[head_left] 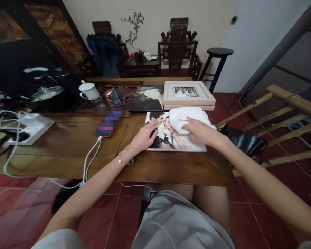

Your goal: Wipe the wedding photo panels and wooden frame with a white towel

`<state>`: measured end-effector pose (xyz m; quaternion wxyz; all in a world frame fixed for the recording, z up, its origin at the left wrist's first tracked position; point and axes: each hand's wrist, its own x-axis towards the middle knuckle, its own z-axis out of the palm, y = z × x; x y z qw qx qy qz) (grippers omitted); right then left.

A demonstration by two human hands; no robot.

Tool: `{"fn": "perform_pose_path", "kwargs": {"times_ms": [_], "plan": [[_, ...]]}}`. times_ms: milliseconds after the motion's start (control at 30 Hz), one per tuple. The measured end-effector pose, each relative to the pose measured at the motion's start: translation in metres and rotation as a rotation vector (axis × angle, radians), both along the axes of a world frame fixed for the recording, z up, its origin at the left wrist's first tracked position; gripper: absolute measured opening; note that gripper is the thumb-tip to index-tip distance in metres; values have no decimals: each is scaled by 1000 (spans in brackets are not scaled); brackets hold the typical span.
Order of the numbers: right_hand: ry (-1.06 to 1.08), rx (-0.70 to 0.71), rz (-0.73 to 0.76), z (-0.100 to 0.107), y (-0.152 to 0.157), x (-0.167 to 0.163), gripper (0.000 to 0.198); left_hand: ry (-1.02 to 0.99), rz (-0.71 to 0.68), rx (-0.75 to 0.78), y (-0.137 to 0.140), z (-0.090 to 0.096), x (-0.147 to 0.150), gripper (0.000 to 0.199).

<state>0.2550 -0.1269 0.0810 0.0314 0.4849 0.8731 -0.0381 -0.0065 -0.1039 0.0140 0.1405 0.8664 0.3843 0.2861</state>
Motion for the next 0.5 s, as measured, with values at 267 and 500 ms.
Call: {"fn": "perform_pose_path", "kwargs": {"times_ms": [267,500], "plan": [[23,-17,51,-10,-100,-10,56,9,12,-2,0,0,1,44],[41,-62,12,-3,-93,-24,57,-4,9,5,0,-1,1,45]]}}
